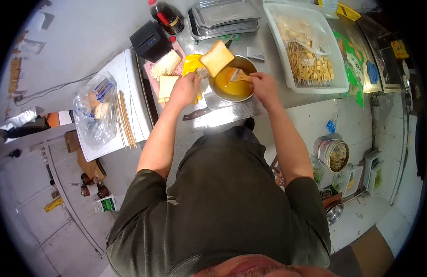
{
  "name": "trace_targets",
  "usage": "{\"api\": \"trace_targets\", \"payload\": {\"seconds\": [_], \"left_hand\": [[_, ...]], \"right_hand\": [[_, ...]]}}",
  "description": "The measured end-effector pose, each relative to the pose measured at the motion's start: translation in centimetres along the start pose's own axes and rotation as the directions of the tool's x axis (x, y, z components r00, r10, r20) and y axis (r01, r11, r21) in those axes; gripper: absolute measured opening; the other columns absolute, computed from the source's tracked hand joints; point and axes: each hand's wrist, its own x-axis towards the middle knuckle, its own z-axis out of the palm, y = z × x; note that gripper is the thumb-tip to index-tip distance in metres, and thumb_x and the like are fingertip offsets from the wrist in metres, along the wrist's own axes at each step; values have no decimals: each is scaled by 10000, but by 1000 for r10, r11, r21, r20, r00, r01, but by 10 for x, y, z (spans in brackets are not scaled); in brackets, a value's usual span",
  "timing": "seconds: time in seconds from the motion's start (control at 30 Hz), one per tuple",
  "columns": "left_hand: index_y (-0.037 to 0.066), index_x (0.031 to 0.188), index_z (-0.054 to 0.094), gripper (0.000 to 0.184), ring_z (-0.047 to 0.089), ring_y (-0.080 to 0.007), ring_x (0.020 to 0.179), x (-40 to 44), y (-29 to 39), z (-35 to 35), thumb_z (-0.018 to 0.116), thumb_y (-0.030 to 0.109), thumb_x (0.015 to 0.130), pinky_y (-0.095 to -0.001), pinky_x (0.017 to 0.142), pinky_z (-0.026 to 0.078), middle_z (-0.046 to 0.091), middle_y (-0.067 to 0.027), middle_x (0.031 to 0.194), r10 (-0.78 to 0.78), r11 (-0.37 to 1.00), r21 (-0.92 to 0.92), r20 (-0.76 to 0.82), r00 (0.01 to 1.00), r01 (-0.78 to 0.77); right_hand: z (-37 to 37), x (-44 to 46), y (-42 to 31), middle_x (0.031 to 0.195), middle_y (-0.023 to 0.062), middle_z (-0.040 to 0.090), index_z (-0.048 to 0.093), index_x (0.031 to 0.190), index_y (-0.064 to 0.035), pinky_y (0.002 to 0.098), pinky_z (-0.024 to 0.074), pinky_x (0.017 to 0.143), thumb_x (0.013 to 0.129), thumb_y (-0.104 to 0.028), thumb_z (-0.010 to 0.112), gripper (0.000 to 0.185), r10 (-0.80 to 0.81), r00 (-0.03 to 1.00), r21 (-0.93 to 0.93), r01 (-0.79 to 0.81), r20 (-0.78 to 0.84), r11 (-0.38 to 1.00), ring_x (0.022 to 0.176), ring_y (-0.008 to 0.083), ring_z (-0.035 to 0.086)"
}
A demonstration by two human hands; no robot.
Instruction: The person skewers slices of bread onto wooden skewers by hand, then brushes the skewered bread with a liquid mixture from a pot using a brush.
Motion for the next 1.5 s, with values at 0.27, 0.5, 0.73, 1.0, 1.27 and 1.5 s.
{"api": "trace_targets", "payload": {"seconds": [0.27,0.5,0.73,1.0,1.27,1.5], "left_hand": [[4,967,625,287,622,-450,875,2,19,21,517,269,946,-508,788,487,644,-283,877,48,999,12,51,998,-48],[9,953,615,278,613,-460,878,-1,41,22,510,266,952,-520,789,479,640,-285,872,53,999,-10,83,995,-52],[10,953,611,268,612,-461,868,2,36,20,510,258,952,-527,784,474,642,-277,863,96,994,45,53,994,-98],[12,963,611,279,611,-461,876,1,29,16,508,271,953,-529,787,477,644,-279,873,55,998,32,44,998,-57],[5,993,622,279,613,-454,893,-5,34,17,520,261,951,-518,794,479,643,-280,897,77,997,13,28,997,-77],[2,967,629,271,627,-444,842,-2,4,1,541,257,944,-503,743,495,646,-264,850,45,999,-28,-47,998,-46]], "right_hand": [[-7,-66,-28,705,42,589,634,1078,56,207,385,504,908,-74,600,217,202,977,744,-84,-70,663,560,81,493],[26,-71,-22,704,45,578,623,1071,64,215,390,493,921,-82,588,212,240,962,761,-57,-132,647,547,86,487],[11,-73,-45,711,52,587,619,1071,63,220,402,501,916,-82,592,213,223,967,827,-27,-120,561,557,89,500],[2,-73,-22,702,54,592,619,1065,71,216,399,493,905,-86,598,226,317,938,680,-143,-138,719,554,93,508],[14,-56,-44,681,44,592,640,1032,63,215,403,490,894,-101,614,216,231,971,699,-124,-60,705,533,91,508],[-12,-25,-11,820,162,691,692,957,24,368,520,632,858,-160,584,235,-60,998,-238,53,-21,970,689,259,659]]}}
